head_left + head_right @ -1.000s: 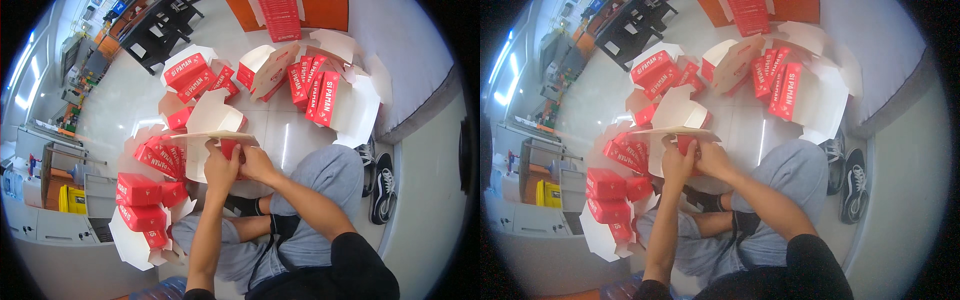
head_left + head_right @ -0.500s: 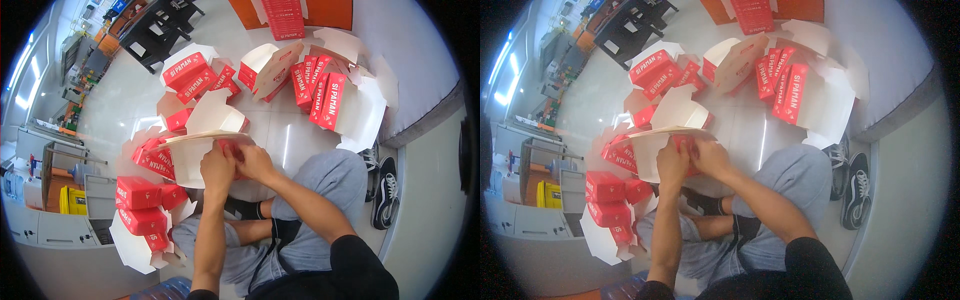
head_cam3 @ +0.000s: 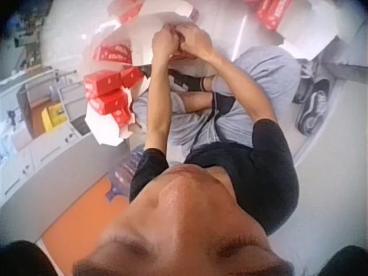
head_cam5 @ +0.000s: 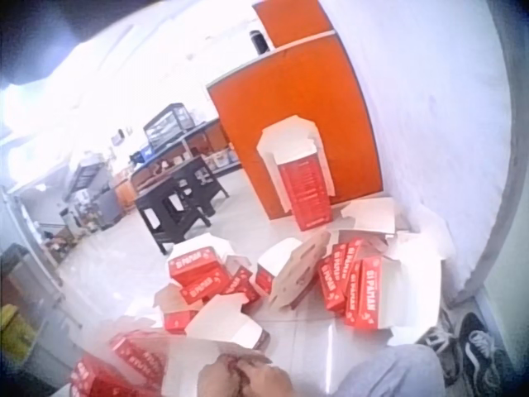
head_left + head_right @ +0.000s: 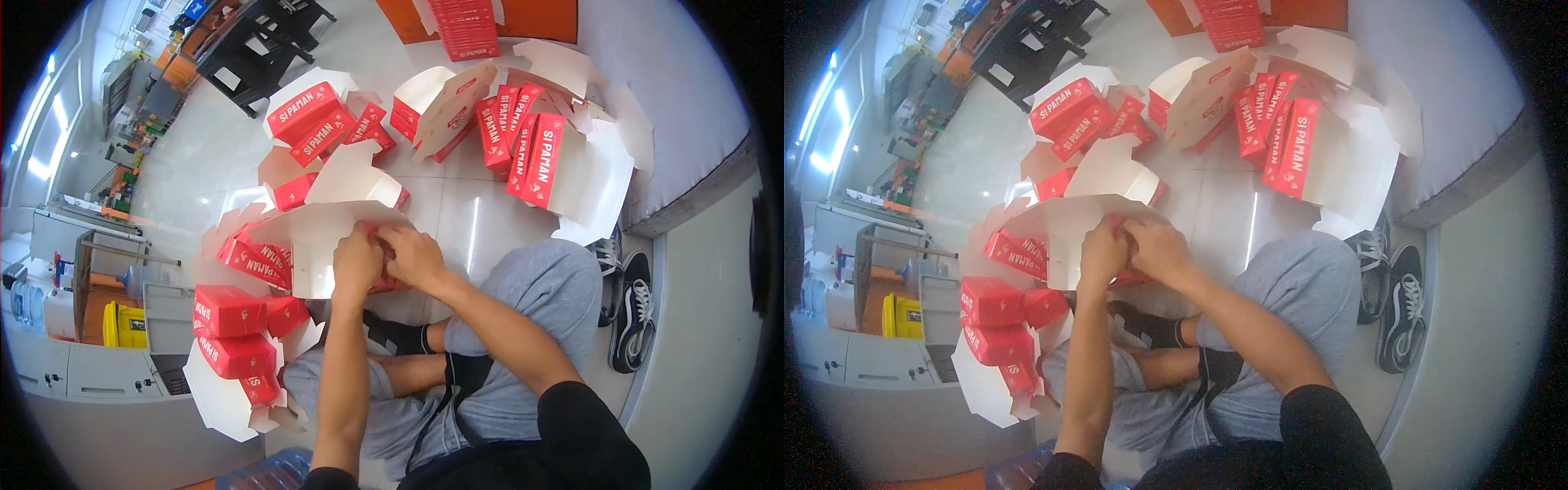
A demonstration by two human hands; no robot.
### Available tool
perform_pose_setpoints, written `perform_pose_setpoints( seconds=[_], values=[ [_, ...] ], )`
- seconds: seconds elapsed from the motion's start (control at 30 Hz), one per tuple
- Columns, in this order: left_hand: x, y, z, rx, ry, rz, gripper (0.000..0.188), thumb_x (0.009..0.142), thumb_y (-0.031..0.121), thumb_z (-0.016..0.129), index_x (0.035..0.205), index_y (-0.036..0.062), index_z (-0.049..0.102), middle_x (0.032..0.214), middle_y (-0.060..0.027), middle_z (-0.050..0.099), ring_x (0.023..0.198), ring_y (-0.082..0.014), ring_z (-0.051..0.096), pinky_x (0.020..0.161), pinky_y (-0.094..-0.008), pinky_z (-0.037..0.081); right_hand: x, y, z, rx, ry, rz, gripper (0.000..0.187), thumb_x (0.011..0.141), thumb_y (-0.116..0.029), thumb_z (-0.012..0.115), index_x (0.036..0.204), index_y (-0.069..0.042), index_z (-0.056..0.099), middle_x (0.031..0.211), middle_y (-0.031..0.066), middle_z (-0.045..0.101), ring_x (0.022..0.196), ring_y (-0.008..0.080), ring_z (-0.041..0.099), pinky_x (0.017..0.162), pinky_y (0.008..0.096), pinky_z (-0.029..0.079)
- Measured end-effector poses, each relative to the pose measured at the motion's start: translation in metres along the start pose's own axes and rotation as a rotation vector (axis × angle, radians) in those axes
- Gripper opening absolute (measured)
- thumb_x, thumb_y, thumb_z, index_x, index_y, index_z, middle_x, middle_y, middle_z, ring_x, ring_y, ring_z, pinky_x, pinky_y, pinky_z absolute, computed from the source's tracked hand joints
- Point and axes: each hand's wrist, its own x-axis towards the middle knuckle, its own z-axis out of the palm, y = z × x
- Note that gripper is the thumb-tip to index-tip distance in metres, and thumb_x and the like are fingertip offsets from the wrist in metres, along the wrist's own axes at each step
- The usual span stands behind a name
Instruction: The person sits on the floor and assembles red and white cardboard takeout boxes. They fold the flat pieces into shape, tuck the flaps into slots, and stack the finished boxes into a pile.
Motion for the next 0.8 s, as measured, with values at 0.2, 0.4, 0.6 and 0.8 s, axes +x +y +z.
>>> perform_pose_setpoints(
  seconds=[0.2,0.4,0.6,0.8],
  values=[
    [-0.061,-0.018,-0.029,-0.51,-0.149,0.308,0.057,0.09,0.01,0.069,0.144,0.0029,0.051,0.128,-0.0292,0.064,0.111,-0.0467,0.065,0.086,-0.0482,0.057,-0.01,0.007,0.001,-0.028,-0.159,-0.008,0.028,0.082,-0.018,0.065,0.108,-0.012,0.071,0.097,0.0157,0.068,0.088,0.0407,0.067,0.077,0.051,0.055],
    [-0.082,-0.041,-0.039,-0.177,-0.048,0.461,0.053,0.085,0.003,0.073,0.135,0.0151,0.062,0.117,-0.019,0.071,0.098,-0.0372,0.071,0.078,-0.0424,0.058,-0.014,0.001,-0.017,-0.03,-0.508,-0.174,0.027,0.081,-0.02,0.07,0.107,-0.011,0.071,0.096,0.0133,0.067,0.095,0.0357,0.065,0.081,0.0462,0.055],
    [-0.077,-0.046,-0.033,0.033,-0.082,0.417,0.037,0.086,0.011,0.076,0.122,0.0101,0.066,0.098,-0.0185,0.074,0.085,-0.0351,0.074,0.071,-0.0439,0.059,-0.018,0.006,-0.015,0.055,-0.513,-0.238,0.019,0.08,-0.013,0.074,0.099,-0.008,0.073,0.1,0.0124,0.065,0.093,0.0339,0.065,0.08,0.0444,0.055],
    [-0.076,-0.047,-0.029,-0.378,-0.147,0.34,0.031,0.09,0.018,0.075,0.12,0.0091,0.068,0.097,-0.0177,0.074,0.09,-0.032,0.075,0.072,-0.0413,0.058,-0.013,0.011,-0.025,0.085,-0.536,-0.228,0.017,0.081,-0.014,0.075,0.096,-0.006,0.073,0.099,0.0135,0.065,0.093,0.0329,0.067,0.081,0.0417,0.055]
  ],
)
